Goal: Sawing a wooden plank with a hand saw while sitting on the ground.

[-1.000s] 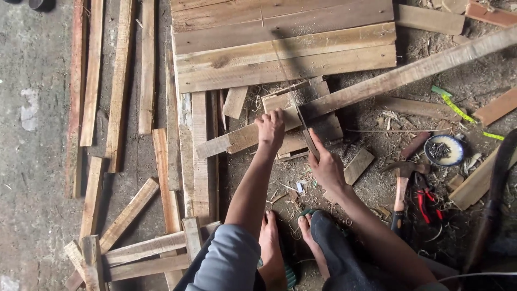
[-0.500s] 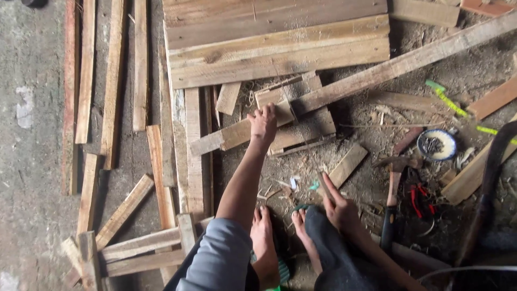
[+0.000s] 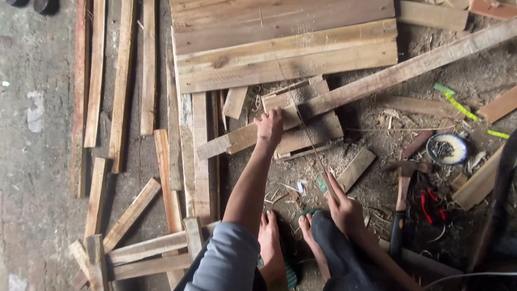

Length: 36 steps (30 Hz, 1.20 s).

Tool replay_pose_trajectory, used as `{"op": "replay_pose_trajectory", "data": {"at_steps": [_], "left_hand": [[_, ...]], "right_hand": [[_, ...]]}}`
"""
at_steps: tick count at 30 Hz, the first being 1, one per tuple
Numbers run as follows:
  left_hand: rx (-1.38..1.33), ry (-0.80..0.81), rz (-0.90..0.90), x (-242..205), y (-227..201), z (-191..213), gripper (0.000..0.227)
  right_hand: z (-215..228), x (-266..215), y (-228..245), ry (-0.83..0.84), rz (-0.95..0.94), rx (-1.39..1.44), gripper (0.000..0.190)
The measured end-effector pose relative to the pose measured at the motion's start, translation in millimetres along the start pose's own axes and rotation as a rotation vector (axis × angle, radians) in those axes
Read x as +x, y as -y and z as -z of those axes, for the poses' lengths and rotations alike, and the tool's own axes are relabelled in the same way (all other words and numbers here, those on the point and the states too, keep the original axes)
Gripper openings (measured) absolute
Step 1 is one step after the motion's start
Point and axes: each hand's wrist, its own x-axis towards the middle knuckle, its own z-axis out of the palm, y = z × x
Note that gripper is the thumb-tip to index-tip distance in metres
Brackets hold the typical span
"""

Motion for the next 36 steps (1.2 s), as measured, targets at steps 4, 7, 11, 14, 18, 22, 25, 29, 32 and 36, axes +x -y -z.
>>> {"op": "replay_pose_trajectory", "data": {"at_steps": [4, 7, 11, 14, 18, 22, 25, 29, 32, 36], "left_hand": [[-0.078, 0.135, 0.023, 9, 5, 0, 0.035], [-0.163, 0.317, 0.020, 11, 3, 4, 0.047], [-0.166, 0.357, 0.007, 18, 7, 6, 0.045], [-0.177, 0.385, 0.009, 23, 10, -15, 0.044], [-0.292, 0.525, -0.033, 22, 18, 60, 0.056], [-0.201, 0.525, -0.084, 29, 13, 18, 0.060], [-0.195, 0.381, -0.011, 27, 12, -22, 0.036], [-0.212, 0.421, -0.011, 28, 14, -24, 0.036], [-0.206, 0.435, -0.025, 46, 17, -76, 0.045], [-0.225, 0.434, -0.011, 42, 10, -71, 0.042]], "right_hand": [[1, 7, -3, -0.027, 0.016, -0.046, 0.066], [-6, 56, 20, 0.039, -0.019, 0.111, 0.070], [-13, 101, 44, -0.002, 0.059, 0.185, 0.061], [-12, 66, 20, 0.044, 0.006, 0.154, 0.063], [5, -8, -24, -0.029, 0.184, 0.025, 0.067], [2, 26, -10, -0.045, 0.280, 0.091, 0.069], [-16, 76, 14, 0.060, 0.002, 0.143, 0.063], [-7, 87, 33, 0.068, 0.070, 0.173, 0.065], [14, 39, 30, 0.165, -0.108, 0.135, 0.066], [17, -11, -9, 0.136, -0.168, -0.047, 0.064]]}}
